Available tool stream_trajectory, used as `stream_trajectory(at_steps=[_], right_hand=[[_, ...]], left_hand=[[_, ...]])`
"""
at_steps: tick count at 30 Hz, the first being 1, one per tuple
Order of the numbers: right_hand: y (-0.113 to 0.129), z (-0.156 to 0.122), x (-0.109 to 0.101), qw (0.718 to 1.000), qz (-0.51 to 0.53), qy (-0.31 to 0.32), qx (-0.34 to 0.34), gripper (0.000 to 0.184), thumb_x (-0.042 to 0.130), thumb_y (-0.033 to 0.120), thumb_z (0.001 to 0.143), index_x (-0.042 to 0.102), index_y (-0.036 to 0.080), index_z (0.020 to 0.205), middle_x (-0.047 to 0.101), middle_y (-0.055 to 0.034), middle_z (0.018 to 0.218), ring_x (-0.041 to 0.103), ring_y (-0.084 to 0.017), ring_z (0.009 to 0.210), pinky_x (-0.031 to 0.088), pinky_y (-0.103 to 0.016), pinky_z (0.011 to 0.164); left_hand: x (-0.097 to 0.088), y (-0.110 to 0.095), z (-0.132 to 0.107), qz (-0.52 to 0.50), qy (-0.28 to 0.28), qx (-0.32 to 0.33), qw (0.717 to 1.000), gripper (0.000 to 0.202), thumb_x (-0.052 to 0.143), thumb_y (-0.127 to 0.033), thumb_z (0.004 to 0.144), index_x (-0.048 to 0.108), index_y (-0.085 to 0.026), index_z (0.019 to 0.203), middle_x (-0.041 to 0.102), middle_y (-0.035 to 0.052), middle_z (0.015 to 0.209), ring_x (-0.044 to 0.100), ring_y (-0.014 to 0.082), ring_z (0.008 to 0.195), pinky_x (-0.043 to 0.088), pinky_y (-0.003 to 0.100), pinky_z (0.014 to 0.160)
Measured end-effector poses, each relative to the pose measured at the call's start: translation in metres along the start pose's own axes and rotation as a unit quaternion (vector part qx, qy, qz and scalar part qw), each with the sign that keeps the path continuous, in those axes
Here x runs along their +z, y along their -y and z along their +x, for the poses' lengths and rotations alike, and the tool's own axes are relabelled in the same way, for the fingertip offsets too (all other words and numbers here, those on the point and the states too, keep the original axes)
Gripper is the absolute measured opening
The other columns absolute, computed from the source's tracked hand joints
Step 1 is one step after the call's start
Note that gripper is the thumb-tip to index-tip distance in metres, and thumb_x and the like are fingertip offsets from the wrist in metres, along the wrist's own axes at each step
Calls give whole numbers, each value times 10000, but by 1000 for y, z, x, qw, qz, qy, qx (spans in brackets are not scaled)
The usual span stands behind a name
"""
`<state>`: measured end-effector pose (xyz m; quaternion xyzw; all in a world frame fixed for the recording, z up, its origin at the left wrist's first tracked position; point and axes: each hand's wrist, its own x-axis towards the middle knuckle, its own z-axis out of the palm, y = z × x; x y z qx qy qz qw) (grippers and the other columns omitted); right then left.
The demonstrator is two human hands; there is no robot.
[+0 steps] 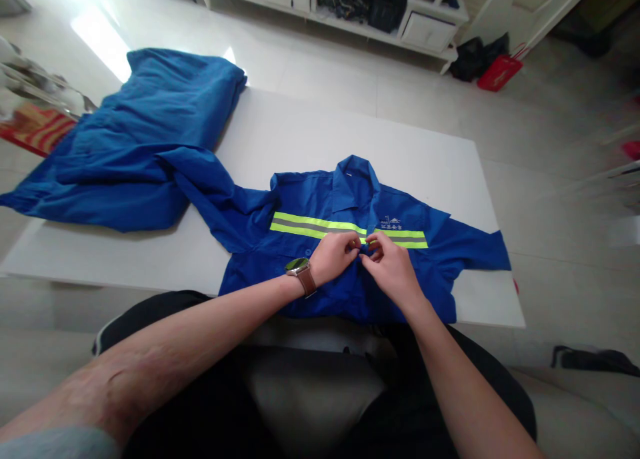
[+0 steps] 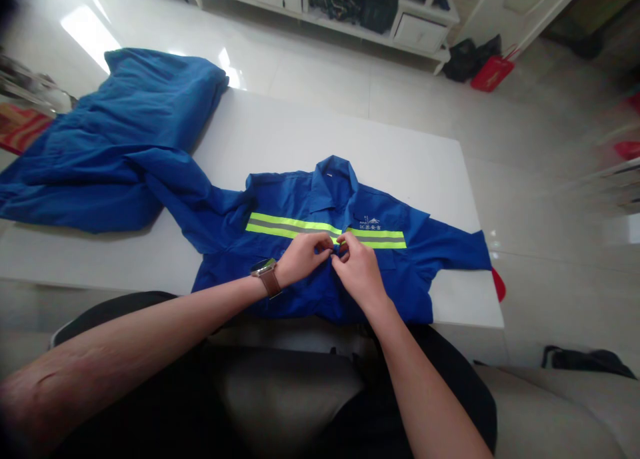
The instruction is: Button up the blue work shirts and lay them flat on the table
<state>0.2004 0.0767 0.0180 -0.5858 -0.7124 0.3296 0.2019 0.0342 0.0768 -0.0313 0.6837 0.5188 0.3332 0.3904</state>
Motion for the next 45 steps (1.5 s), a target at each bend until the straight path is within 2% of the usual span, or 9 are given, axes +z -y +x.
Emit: stream_trajectory(at_steps=[3, 7, 13, 19, 23, 26, 33, 38, 45], right_hand=[[-1, -1, 0, 1000, 5, 14, -13, 201, 646, 242, 813, 607, 233, 1010, 704, -4, 843, 645, -157, 605, 486, -279, 655], [-7, -1, 0, 998, -21, 15, -57, 188, 527, 195, 882, 616, 226, 1044, 712, -43, 901, 662, -187, 720, 477, -291, 703], [-9, 4, 3, 997, -17, 13, -70, 262, 497, 125, 832, 618, 220, 1045, 694, -55, 925, 661, -213, 834, 476, -303, 759], [-11, 7, 5, 997, 9, 17, -69, 225, 510, 146, 840, 601, 225, 1030, 687, -47, 915, 661, -210, 840, 487, -310, 763], [-12, 6, 6, 997, -16, 0, -74, 261, 530, 155, 854, 575, 238, 1097, 677, -33, 881, 656, -211, 805, 477, -307, 736], [-12, 5, 7, 997, -16, -10, -69, 281, 545, 154, 846, 555, 246, 1112, 675, -26, 880, 659, -210, 806, 478, -304, 732], [-10, 6, 8, 997, -17, -5, -74, 276, 554, 167, 850, 556, 240, 1115, 671, -20, 865, 642, -191, 766, 471, -292, 712], [-9, 5, 6, 997, -27, -1, -76, 272, 548, 150, 847, 564, 235, 1105, 676, -23, 876, 641, -187, 773, 466, -291, 719], [-12, 7, 6, 997, -30, -6, -69, 239, 555, 169, 857, 576, 237, 1085, 684, -22, 868, 644, -191, 770, 462, -288, 703]], left_hand=[[1, 1, 0, -18, -8, -6, 1000, 106, 629, -112, 818, 701, -188, 840, 733, 12, 805, 639, 154, 747, 467, 268, 711], [-1, -1, 1, -39, -10, -24, 999, 110, 635, -105, 819, 712, -183, 830, 732, 10, 796, 634, 147, 739, 477, 269, 723], [-1, -3, 1, -67, -4, -29, 997, 141, 618, -78, 798, 717, -174, 829, 733, 12, 797, 628, 141, 730, 473, 260, 707], [-4, -7, 2, -94, -3, -43, 995, 143, 611, -81, 784, 718, -170, 812, 729, 6, 774, 626, 139, 724, 460, 255, 697], [-6, -10, 3, -159, 12, -73, 985, 150, 612, -236, 875, 722, -161, 807, 711, 13, 743, 614, 139, 695, 444, 252, 648], [-3, -6, 3, -194, 17, -85, 977, 211, 676, -360, 869, 716, -161, 813, 692, 11, 719, 603, 137, 674, 436, 249, 622], [4, 5, 4, -245, -3, -107, 964, 60, 668, -209, 833, 628, -171, 808, 644, -15, 678, 595, 117, 646, 430, 229, 603], [7, 8, 7, -303, 0, -140, 943, 106, 677, -157, 817, 575, -178, 796, 614, -36, 633, 606, 109, 622, 449, 228, 611], [8, 10, 8, -309, -13, -148, 939, 150, 669, -110, 795, 543, -183, 759, 625, -37, 610, 627, 118, 605, 452, 229, 596]])
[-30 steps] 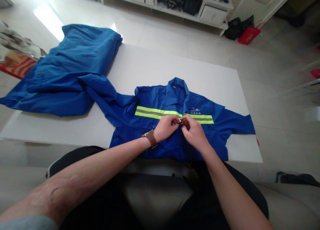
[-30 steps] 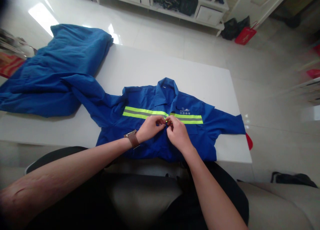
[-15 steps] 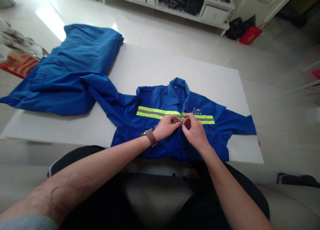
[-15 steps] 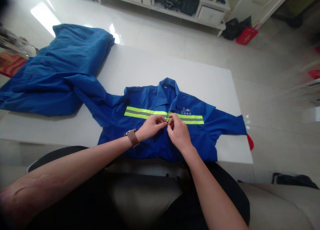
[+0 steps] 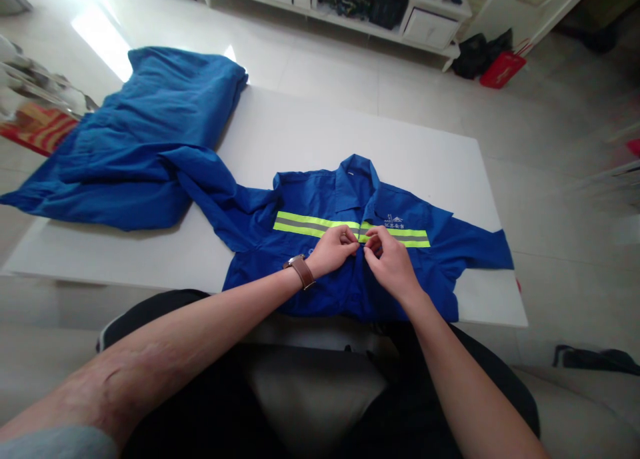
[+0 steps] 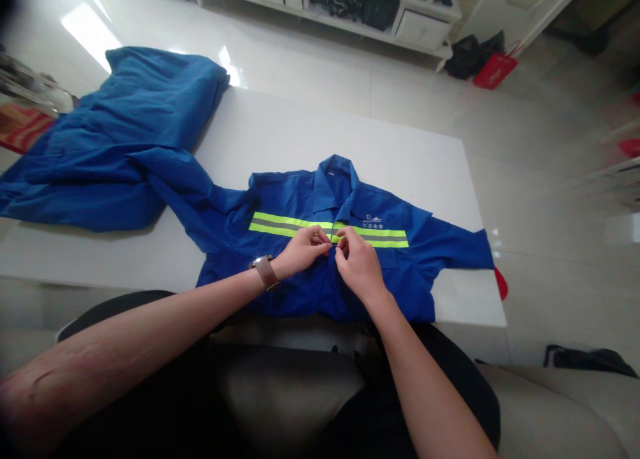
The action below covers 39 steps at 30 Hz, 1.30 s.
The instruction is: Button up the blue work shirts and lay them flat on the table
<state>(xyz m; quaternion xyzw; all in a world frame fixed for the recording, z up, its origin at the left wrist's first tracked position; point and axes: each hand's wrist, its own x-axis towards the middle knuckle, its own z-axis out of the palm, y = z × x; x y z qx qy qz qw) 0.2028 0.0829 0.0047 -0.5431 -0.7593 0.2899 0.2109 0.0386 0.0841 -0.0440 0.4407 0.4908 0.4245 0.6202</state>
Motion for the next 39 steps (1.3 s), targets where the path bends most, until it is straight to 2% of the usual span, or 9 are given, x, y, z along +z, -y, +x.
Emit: stream_trajectory(at_steps=[6, 11, 16, 27, 31, 35, 36, 37, 39], right_hand=[[-1, 0, 0, 1000, -24, -17, -5, 213, 520, 180, 890, 577, 239, 1087, 688, -37, 914, 655, -208, 791, 468, -308, 703], [1, -1, -2, 999, -42, -16, -9, 295, 507, 149, 878, 578, 246, 1148, 700, -51, 993, 663, -214, 811, 484, -324, 727], [-1, -1, -2, 999, -38, -11, -2, 294, 531, 146, 858, 592, 246, 1128, 714, -44, 1006, 667, -206, 801, 492, -318, 712], [4, -4, 0, 995, -98, 5, -26, 288, 509, 137, 882, 613, 240, 1131, 732, -56, 1099, 696, -231, 868, 510, -337, 760], [10, -7, 1, 993, -102, 19, -48, 309, 486, 133, 900, 611, 236, 1163, 728, -67, 1136, 698, -246, 955, 520, -350, 811], [12, -9, -3, 992, -111, 31, -43, 282, 494, 173, 921, 617, 225, 1170, 710, -81, 1131, 682, -254, 998, 537, -376, 861], [10, -8, -5, 992, -120, 34, -34, 274, 498, 190, 928, 624, 217, 1169, 704, -91, 1140, 673, -264, 1035, 538, -393, 894], [5, -9, -7, 990, -133, 40, -22, 277, 500, 207, 935, 631, 205, 1179, 695, -106, 1161, 658, -277, 1081, 534, -416, 938], [-6, -9, -10, 984, -164, 64, 7, 332, 502, 247, 952, 637, 182, 1247, 659, -145, 1264, 607, -311, 1205, 499, -479, 1041]], left_hand=[[0, -1, -1, -26, 7, 9, 1000, 176, 668, -112, 781, 520, -195, 828, 590, -71, 572, 590, 100, 557, 408, 205, 567], [0, -6, -1, -38, 10, 9, 999, 174, 679, -122, 766, 518, -186, 785, 598, -54, 596, 586, 96, 578, 413, 209, 577], [1, -8, -3, -46, 13, -3, 999, 248, 754, -192, 746, 517, -187, 822, 608, -53, 611, 572, 88, 563, 376, 193, 549], [1, -5, -2, -4, -20, 46, 999, 282, 678, -48, 648, 510, -189, 826, 569, -44, 759, 596, 97, 710, 453, 196, 613], [-4, -5, 0, 75, -42, 78, 993, 241, 656, -62, 670, 521, -189, 824, 584, -29, 817, 588, 99, 711, 446, 194, 593], [-10, -14, 3, 176, -26, 67, 982, 87, 617, -169, 827, 550, -193, 879, 635, -9, 845, 594, 109, 642, 487, 236, 606], [-12, -18, 3, 214, -23, 61, 975, 32, 590, -208, 875, 569, -190, 890, 651, 8, 848, 617, 131, 672, 519, 267, 646], [-16, -23, 3, 264, -23, 60, 962, 68, 563, -242, 912, 598, -184, 918, 672, 36, 877, 648, 165, 746, 551, 315, 718], [-25, -32, 0, 399, -33, 60, 914, 206, 565, -298, 936, 664, -179, 1072, 704, 121, 1073, 663, 283, 1037, 551, 485, 926]])
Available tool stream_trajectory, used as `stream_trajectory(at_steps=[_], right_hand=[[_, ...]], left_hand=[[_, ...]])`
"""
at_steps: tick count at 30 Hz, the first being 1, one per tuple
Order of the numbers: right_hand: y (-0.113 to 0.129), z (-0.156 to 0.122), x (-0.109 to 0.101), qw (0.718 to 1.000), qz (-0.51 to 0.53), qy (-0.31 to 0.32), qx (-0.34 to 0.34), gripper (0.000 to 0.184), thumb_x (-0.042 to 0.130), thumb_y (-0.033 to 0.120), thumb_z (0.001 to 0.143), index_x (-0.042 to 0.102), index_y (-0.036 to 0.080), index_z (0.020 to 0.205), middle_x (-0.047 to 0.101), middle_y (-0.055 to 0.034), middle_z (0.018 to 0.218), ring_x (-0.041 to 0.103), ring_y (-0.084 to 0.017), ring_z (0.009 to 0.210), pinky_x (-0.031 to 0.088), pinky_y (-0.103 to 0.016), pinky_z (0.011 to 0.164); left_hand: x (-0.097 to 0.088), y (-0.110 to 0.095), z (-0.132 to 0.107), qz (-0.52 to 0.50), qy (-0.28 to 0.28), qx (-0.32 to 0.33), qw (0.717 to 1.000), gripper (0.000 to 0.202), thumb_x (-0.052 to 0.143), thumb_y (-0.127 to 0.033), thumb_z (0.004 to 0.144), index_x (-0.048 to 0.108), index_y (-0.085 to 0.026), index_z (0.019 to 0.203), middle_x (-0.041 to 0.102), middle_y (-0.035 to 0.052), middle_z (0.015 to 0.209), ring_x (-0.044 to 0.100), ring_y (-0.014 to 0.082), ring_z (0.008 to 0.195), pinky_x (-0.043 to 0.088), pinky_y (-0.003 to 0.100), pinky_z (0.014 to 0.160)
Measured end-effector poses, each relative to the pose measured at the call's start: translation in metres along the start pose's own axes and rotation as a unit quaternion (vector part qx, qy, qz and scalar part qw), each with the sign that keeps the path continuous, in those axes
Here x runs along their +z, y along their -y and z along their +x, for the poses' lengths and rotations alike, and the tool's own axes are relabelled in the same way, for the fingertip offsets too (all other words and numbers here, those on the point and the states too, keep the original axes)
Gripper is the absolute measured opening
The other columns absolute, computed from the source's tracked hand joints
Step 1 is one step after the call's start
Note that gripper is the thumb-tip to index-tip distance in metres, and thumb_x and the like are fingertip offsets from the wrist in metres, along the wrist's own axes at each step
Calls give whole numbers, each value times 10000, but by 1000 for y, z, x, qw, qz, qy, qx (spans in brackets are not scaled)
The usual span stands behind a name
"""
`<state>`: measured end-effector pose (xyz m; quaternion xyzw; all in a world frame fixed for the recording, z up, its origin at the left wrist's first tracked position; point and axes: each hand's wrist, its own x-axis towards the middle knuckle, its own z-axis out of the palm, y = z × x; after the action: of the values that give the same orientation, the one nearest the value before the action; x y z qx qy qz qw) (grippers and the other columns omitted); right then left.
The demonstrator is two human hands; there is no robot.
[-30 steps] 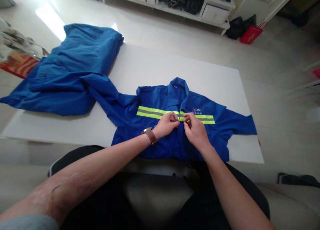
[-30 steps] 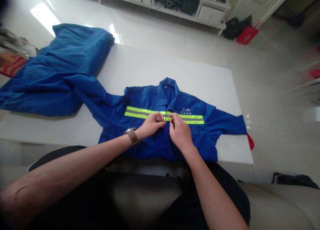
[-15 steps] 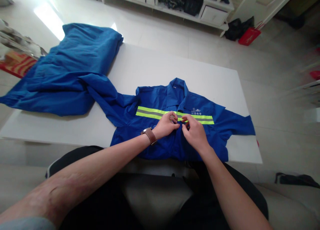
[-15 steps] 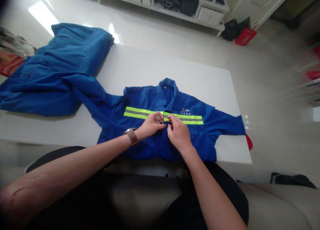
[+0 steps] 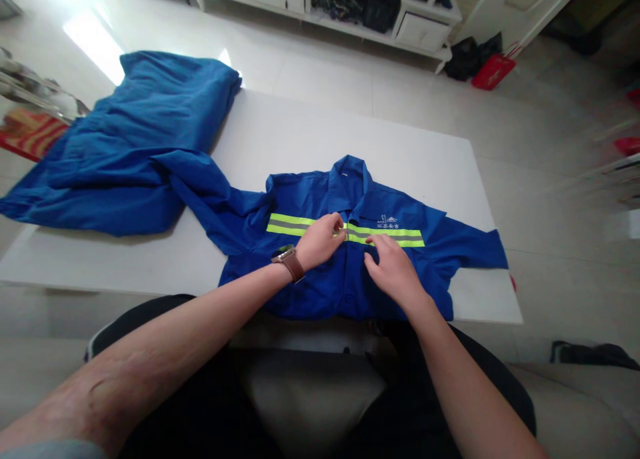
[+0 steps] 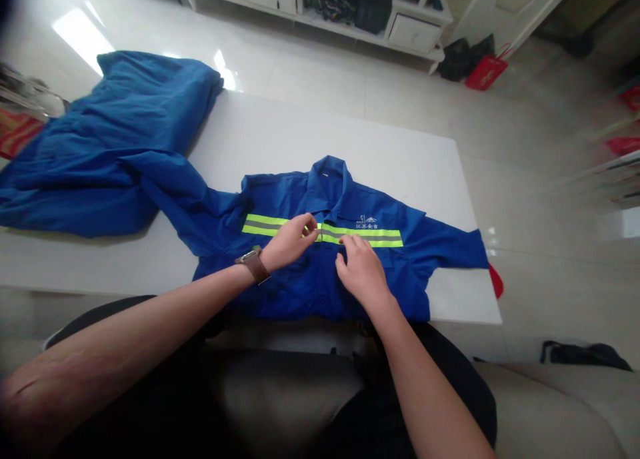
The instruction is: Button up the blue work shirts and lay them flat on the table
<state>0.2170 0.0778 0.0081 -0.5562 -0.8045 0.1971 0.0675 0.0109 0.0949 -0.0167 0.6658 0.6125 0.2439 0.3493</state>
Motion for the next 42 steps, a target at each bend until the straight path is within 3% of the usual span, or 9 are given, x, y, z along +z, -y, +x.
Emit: stream_trajectory(at_steps=[4, 7, 11, 16, 23, 28, 32, 38, 42], right_hand=[[-25, -2, 9, 991, -34, 97, 83, 562, 550, 385, 975, 499, 280, 1524, 379, -150, 1624, 319, -421, 1504, 352, -675, 1153], [-33, 4, 16, 968, -29, 181, 172, 745, 621, 516, 943, 299, 455, 1612, 128, -63, 1738, 11, -554, 1546, 289, -869, 1033], [-36, 31, 25, 963, -20, 172, 206, 865, 671, 578, 906, 170, 546, 1610, -52, -3, 1752, -116, -608, 1510, 239, -951, 926], [-36, 59, 33, 978, -34, 92, 182, 812, 591, 661, 926, 195, 513, 1619, 1, -11, 1754, -78, -569, 1534, 192, -934, 992], [-34, 53, 41, 969, 10, 117, 220, 898, 693, 656, 851, 210, 551, 1600, -64, 15, 1751, -153, -589, 1511, 154, -943, 971], [-45, 65, 54, 984, 79, -23, 161, 818, 701, 599, 847, 371, 450, 1581, 199, -26, 1729, 26, -466, 1574, 111, -840, 1111], [-96, 85, 23, 926, 182, -230, 238, 499, 598, 453, 886, 667, 202, 1312, 628, -125, 1417, 557, -268, 1306, 431, -464, 1120], [-220, 13, -76, 807, 126, -337, 469, 346, 585, 268, 799, 727, 144, 1090, 721, -184, 1131, 625, -313, 1156, 479, -456, 1024], [-279, -57, -97, 759, 127, -328, 548, 248, 659, 148, 698, 762, 131, 923, 734, -222, 978, 675, -352, 1034, 521, -453, 894]], left_hand=[[-24, 17, -8, 241, 77, -113, 961, 731, 702, -516, 851, 474, -383, 1533, 312, 128, 1685, 143, 587, 1510, 188, 908, 1040], [-34, 41, -6, 262, 140, -188, 936, 837, 635, -677, 841, 293, -518, 1588, 61, -2, 1762, -103, 615, 1514, 37, 968, 985], [-44, 68, 10, 230, 113, -144, 956, 912, 520, -784, 845, 181, -463, 1629, 56, 37, 1761, -141, 591, 1521, 13, 955, 996], [-42, 63, 14, 263, -13, -87, 961, 761, 383, -672, 966, 207, -379, 1647, 150, 87, 1748, -57, 529, 1559, -20, 889, 1086], [-14, 47, -13, 264, 144, -134, 944, 927, 610, -737, 821, 175, -500, 1605, -9, 21, 1759, -125, 601, 1520, 126, 985, 933], [-34, 66, 12, 272, 92, -102, 952, 899, 495, -793, 849, 163, -466, 1619, 13, 15, 1759, -119, 557, 1542, 74, 948, 1016], [-39, 63, 21, 290, 17, -67, 954, 785, 421, -672, 942, 163, -416, 1638, 46, 51, 1759, -58, 537, 1558, 110, 921, 1054], [-17, 57, 0, 273, 152, -55, 948, 726, 404, -657, 952, 157, -485, 1612, -9, -5, 1756, -113, 539, 1549, 117, 967, 980], [-12, 71, -1, 275, 159, -58, 947, 739, 384, -685, 948, 126, -486, 1611, -60, -9, 1750, -154, 525, 1543, 86, 968, 977]])
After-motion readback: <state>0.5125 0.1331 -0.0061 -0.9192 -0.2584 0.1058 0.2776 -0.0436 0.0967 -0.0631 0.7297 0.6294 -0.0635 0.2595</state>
